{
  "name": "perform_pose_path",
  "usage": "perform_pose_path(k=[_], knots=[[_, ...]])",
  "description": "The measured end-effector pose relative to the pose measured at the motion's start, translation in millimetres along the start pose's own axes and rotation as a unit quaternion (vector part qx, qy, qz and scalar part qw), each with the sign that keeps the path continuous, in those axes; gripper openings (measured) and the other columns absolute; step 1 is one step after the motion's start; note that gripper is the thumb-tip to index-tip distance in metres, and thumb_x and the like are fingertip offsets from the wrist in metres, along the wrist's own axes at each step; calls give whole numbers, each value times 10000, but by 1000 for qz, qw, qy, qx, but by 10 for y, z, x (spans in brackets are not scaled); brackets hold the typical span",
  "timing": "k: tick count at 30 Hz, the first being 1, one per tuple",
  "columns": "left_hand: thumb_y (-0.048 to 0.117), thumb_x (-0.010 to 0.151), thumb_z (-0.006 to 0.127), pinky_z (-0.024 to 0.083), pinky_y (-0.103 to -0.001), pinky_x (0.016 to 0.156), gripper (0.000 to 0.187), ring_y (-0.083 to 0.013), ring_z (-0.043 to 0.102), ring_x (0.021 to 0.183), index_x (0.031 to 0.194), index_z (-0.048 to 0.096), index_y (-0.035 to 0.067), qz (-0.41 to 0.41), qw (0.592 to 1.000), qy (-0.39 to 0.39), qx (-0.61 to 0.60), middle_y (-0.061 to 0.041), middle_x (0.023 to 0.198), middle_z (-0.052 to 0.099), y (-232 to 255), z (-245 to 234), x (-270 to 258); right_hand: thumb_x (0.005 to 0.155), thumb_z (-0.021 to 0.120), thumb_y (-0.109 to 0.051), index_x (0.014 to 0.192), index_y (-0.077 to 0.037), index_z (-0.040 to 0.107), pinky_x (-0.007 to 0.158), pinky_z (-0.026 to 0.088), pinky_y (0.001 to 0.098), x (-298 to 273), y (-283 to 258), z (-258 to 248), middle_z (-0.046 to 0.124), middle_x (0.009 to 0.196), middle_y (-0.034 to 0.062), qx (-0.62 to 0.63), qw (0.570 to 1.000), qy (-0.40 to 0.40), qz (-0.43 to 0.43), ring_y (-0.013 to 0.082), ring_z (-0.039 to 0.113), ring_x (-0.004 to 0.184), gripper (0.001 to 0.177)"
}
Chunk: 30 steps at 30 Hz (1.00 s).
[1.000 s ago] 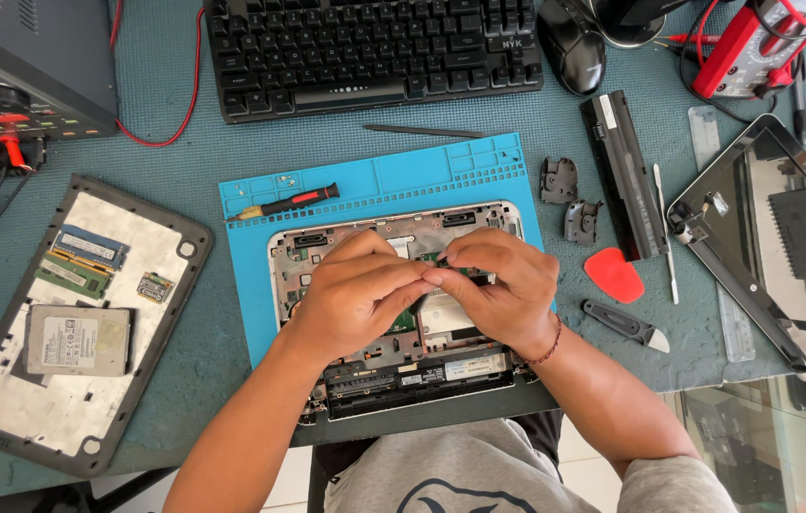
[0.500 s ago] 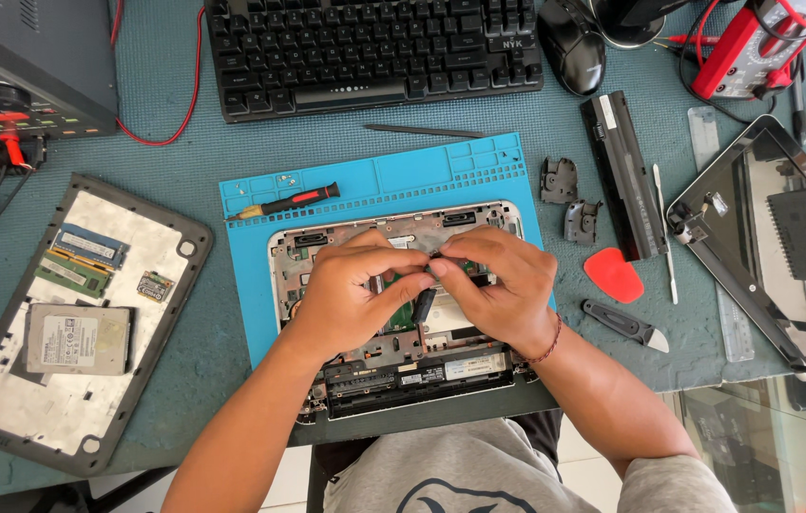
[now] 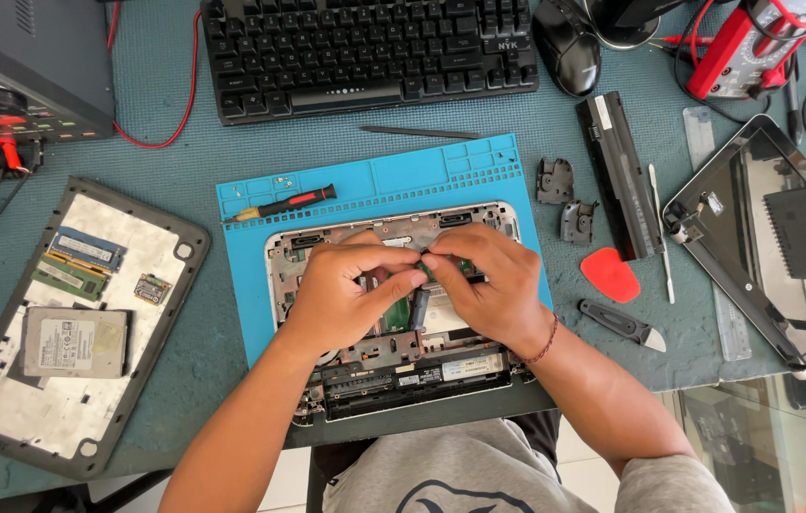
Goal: The person disassembles a laptop by removing screws and detaching internal components. They use a screwdriver to loosen screws and carefully lift parts from the motherboard area.
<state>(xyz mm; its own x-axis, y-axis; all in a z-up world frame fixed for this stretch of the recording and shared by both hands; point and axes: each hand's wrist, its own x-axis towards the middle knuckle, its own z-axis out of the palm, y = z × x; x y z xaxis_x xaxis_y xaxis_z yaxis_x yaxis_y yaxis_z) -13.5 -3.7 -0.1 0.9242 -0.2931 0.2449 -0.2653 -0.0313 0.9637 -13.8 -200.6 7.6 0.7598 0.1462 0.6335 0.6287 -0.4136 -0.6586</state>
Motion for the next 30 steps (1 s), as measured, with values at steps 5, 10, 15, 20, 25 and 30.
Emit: perform_pose_path(k=[5,10,15,20,25,30], knots=[[128,866,805,510,-268,523,161,-159,626,619,1023,808,97,5,1000,-4,18,-74,778,777,-63,9,28,909,769,-95,965,-82,738,580,609,375,-43,32,21,742,832,70,-27,999,-7,17,281,722,636,65],[111,859,810,508,-273,526,171,-165,624,622,1029,806,92,0,1000,3,25,-85,779,775,-75,8,29,906,776,-107,961,-102,733,600,601,342,-68,85,28,739,832,46,-8,999,-9,31,257,719,639,70],[130,883,785,497,-308,561,153,-174,601,608,1027,806,83,6,999,13,31,-80,776,765,-39,4,48,915,773,-105,977,-98,717,612,602,345,-73,82,41,737,844,49,-4,999,-7,37,239,716,638,84],[130,894,767,495,-299,565,118,-161,570,590,998,815,101,16,999,30,34,-54,766,769,-24,5,64,909,773,-101,977,-97,732,619,602,342,-50,35,40,736,841,41,-8,1000,-11,27,244,722,647,80],[114,891,757,490,-302,577,98,-166,547,573,974,802,89,32,997,43,59,-42,765,768,-44,5,79,873,798,-79,959,-96,752,631,601,336,-107,92,66,735,810,35,-21,1000,-7,17,252,718,637,99],[145,900,724,496,-330,615,74,-220,575,621,954,761,111,96,991,54,82,-22,726,701,-28,17,98,873,805,-37,962,-76,752,641,579,354,-118,102,57,726,803,55,-7,1000,-4,18,232,687,637,111]])
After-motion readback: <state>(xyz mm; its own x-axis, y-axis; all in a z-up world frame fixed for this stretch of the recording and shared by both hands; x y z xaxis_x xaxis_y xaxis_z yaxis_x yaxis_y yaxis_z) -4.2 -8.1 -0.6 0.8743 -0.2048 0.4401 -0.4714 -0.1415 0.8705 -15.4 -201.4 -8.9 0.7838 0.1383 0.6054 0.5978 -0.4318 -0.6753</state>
